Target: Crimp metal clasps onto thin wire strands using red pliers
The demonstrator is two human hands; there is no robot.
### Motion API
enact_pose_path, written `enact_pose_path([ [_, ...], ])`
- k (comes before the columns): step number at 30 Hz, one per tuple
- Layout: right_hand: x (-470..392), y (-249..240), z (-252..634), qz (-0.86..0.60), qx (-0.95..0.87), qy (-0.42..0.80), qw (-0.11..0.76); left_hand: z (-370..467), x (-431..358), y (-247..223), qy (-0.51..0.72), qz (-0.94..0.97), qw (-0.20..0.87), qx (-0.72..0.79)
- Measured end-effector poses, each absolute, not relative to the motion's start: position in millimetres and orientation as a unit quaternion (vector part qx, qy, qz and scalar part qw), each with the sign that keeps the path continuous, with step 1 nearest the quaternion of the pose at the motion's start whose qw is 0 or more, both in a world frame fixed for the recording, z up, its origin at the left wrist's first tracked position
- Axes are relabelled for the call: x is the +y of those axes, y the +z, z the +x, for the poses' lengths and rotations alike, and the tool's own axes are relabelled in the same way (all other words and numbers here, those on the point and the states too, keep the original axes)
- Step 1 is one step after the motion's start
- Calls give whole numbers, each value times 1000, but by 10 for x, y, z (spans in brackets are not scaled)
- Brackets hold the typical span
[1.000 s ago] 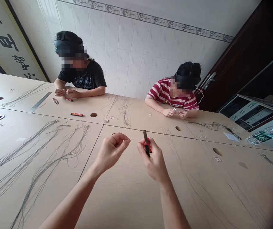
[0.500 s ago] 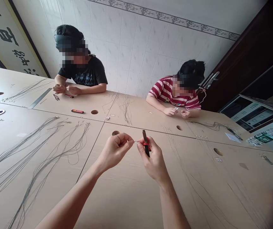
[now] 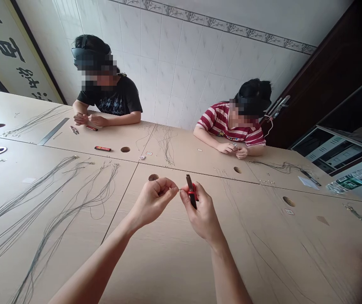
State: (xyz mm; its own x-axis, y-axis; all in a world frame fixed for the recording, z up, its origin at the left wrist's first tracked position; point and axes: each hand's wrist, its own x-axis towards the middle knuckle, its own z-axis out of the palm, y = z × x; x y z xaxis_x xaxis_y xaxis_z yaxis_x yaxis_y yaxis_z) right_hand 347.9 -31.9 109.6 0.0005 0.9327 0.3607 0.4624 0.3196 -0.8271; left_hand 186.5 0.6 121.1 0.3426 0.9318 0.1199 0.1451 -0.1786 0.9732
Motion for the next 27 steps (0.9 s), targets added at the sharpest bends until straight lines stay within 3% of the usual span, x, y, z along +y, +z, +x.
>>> enact_pose_path([
  [27,-323,1112,3502,-525,-660,282,456,1847,50,1192,393,669,487,400],
])
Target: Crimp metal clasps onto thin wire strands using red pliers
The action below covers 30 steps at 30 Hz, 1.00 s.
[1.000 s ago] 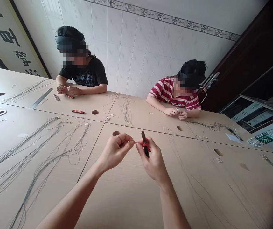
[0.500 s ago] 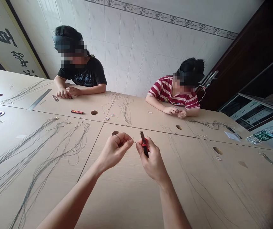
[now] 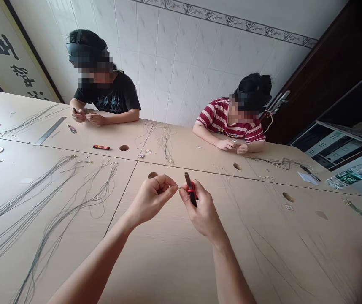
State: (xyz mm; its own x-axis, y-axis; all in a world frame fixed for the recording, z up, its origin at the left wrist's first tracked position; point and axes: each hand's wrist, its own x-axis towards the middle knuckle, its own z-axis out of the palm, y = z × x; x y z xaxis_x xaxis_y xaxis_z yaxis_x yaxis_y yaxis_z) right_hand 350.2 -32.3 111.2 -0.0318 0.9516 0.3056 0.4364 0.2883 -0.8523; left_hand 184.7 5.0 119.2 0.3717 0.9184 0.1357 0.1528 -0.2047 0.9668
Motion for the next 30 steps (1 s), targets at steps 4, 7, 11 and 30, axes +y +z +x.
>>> enact_pose_path([
  [4,-335,1137,3525,-525,-657,295,454,1827,40,1202,386,673,486,403],
  [7,-344,1147,3536,-522,-656,301,455,1828,35,1222,378,676,488,404],
  [11,-344,1157,3540,-513,-652,314,461,1841,37,1255,363,683,492,400],
  [30,-357,1199,3496,-500,-647,311,484,1810,34,1272,386,647,536,382],
])
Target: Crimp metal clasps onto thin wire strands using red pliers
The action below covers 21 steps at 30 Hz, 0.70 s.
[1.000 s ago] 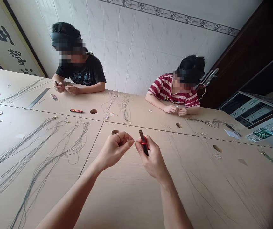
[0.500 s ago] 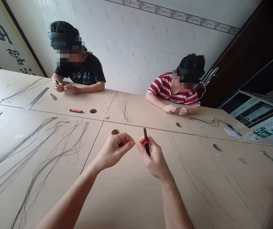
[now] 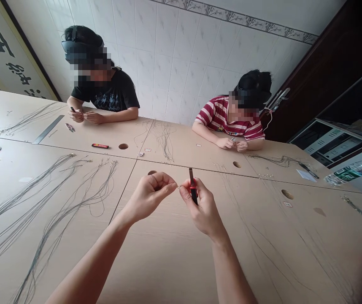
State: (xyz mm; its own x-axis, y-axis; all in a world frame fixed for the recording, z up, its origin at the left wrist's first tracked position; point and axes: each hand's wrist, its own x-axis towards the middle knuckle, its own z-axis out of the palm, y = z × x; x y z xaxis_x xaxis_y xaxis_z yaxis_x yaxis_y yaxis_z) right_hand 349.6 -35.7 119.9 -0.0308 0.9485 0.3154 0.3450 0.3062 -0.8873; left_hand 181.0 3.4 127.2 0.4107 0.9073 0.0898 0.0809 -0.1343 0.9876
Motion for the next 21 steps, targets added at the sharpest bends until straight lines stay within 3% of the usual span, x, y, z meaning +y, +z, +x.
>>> enact_pose_path([
  [17,-325,1158,3495,-509,-657,279,481,1833,52,1247,392,645,534,381],
  [21,-320,1147,3529,-523,-647,273,483,1716,-1,1354,461,623,519,361],
])
